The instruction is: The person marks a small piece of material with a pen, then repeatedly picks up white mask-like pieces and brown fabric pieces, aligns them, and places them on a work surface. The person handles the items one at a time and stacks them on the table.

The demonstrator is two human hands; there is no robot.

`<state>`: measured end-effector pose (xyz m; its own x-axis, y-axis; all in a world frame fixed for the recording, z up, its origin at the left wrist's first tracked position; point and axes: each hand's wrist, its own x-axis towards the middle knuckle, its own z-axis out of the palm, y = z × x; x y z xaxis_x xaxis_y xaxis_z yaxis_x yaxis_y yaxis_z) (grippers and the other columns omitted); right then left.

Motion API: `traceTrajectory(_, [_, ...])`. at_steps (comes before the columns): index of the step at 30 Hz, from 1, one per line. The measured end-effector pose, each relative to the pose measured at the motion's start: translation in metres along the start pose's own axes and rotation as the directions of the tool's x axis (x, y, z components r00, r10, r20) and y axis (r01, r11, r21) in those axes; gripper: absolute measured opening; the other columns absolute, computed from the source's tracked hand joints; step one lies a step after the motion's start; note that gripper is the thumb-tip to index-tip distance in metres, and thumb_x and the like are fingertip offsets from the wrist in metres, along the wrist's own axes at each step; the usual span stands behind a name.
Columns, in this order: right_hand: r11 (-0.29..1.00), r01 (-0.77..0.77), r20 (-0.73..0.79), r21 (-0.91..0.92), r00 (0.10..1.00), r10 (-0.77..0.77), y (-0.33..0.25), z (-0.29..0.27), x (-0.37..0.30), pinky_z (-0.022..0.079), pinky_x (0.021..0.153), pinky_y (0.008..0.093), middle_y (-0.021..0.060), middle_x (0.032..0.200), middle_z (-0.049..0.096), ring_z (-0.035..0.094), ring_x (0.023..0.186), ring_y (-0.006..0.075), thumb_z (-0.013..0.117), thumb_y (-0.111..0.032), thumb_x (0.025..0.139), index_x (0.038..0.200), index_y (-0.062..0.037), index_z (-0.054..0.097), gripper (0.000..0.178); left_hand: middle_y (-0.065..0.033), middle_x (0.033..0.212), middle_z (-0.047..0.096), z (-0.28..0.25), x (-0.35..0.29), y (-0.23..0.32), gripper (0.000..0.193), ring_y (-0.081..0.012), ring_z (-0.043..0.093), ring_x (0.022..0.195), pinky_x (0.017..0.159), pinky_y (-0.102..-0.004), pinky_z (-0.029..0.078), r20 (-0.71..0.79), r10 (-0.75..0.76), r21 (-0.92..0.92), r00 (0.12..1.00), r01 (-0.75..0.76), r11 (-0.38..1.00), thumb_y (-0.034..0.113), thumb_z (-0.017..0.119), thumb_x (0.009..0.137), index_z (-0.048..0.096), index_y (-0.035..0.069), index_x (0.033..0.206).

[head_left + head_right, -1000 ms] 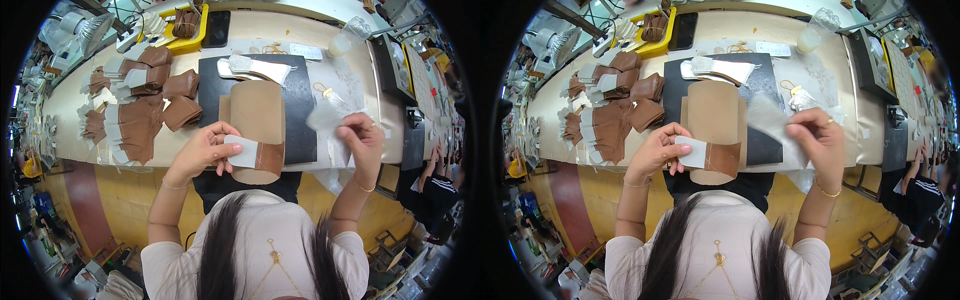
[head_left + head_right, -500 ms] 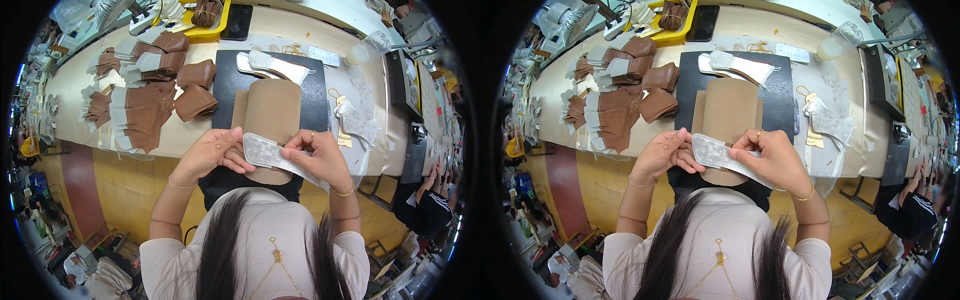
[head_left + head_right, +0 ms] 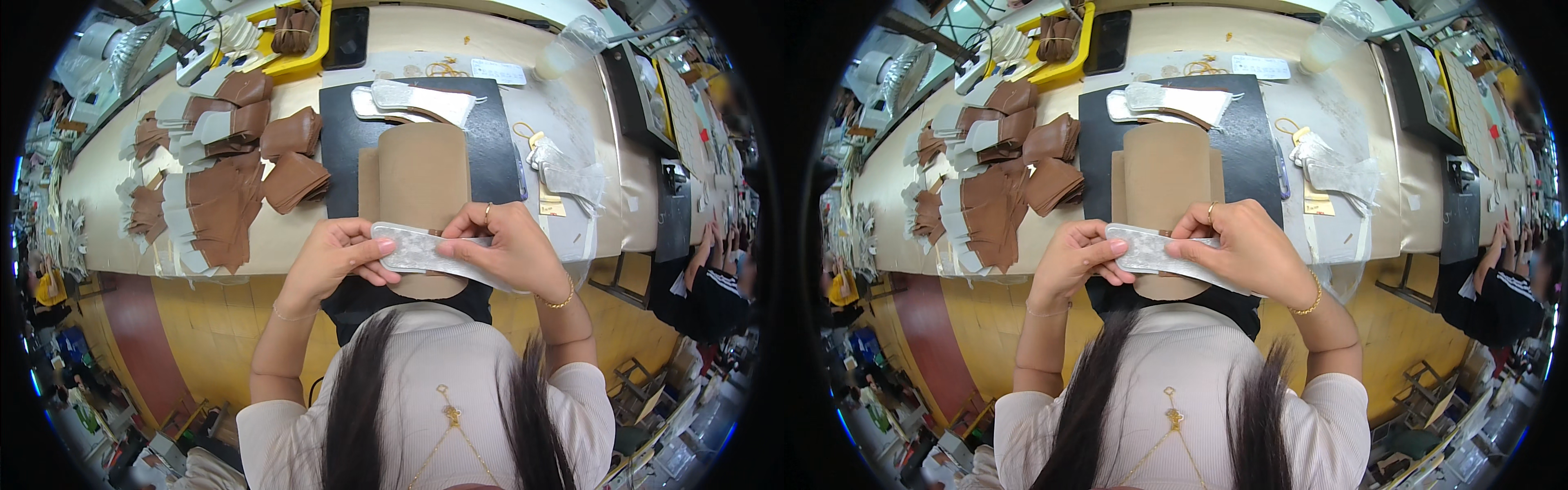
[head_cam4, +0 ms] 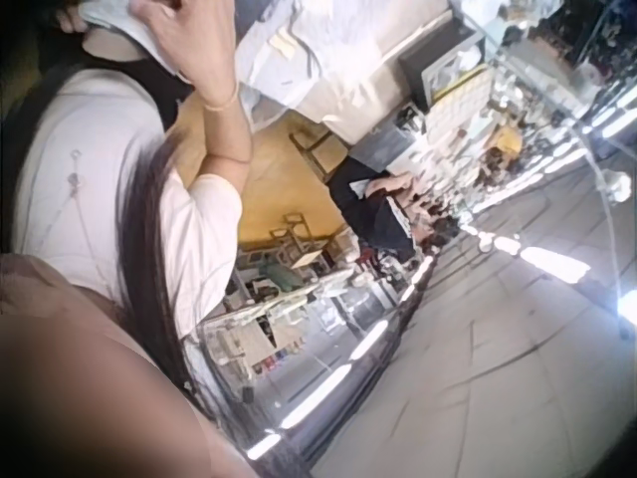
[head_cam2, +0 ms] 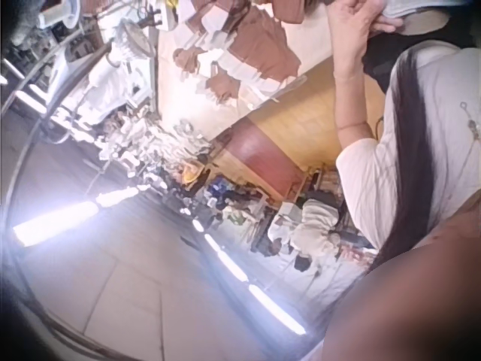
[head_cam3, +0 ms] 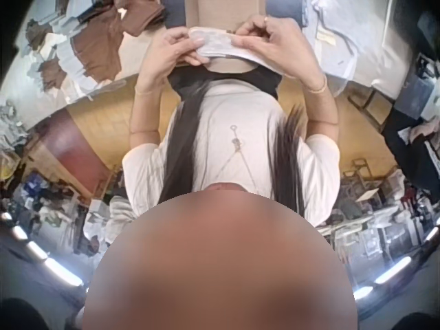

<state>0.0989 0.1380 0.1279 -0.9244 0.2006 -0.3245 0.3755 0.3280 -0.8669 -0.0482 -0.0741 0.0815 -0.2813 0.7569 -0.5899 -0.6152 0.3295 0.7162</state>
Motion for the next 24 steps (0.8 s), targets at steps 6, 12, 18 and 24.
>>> traceTrajectory(6, [0.996, 0.041, 0.02, 0.079, 0.999, -0.043, 0.018, -0.017, -0.004, 0.046, 0.063, 0.0256, 0.0047, 0.073, 0.064, 0.058, 0.066, 0.0115, 0.084, -0.02, 0.076, 0.098, -0.0016, 0.066, 0.034, -0.0153, 0.086, 0.071, -0.021, -0.002, -0.016, 0.019, -0.0213, 0.074, 0.07, 0.058, -0.0243, 0.061, -0.011, 0.051, -0.077, 0.999, -0.052, 0.996, 0.013, 0.069, 0.092, 0.066, -0.005, 0.095])
traceTrajectory(12, [0.97, -0.057, 0.041, 0.238, 0.998, 0.049, 0.044, -0.018, -0.005, 0.044, 0.068, 0.0222, -0.0025, 0.076, 0.06, 0.056, 0.072, 0.006, 0.087, -0.018, 0.074, 0.105, -0.0041, 0.06, 0.043, -0.0182, 0.087, 0.071, -0.033, 0.01, -0.034, 0.018, -0.0235, 0.074, 0.07, 0.057, -0.0267, 0.062, 0.029, 0.046, -0.164, 0.999, -0.041, 0.986, 0.01, 0.068, 0.093, 0.065, -0.007, 0.096])
traceTrajectory(18, [0.928, -0.025, 0.011, 0.371, 1.0, 0.022, 0.066, -0.004, 0.008, 0.045, 0.081, 0.0264, 0.0009, 0.091, 0.06, 0.055, 0.085, 0.0083, 0.088, -0.018, 0.072, 0.117, -0.0071, 0.052, 0.058, -0.0199, 0.086, 0.071, -0.036, 0.023, -0.047, 0.016, -0.0235, 0.073, 0.067, 0.056, -0.0282, 0.062, 0.076, 0.053, -0.236, 0.996, -0.033, 0.971, 0.009, 0.067, 0.093, 0.064, -0.007, 0.096])
traceTrajectory(24, [0.806, 0.35, -0.267, -0.477, 0.816, -0.513, 0.025, 0.013, -0.014, 0.038, 0.101, 0.0464, 0.0125, 0.127, 0.058, 0.051, 0.121, 0.0346, 0.084, -0.025, 0.064, 0.128, -0.0094, 0.056, 0.072, -0.0185, 0.085, 0.071, -0.022, 0.004, -0.054, 0.017, -0.0226, 0.071, 0.064, 0.056, -0.0287, 0.062, -0.03, 0.174, -0.25, 0.984, -0.176, 0.952, 0.009, 0.067, 0.092, 0.062, -0.007, 0.097])
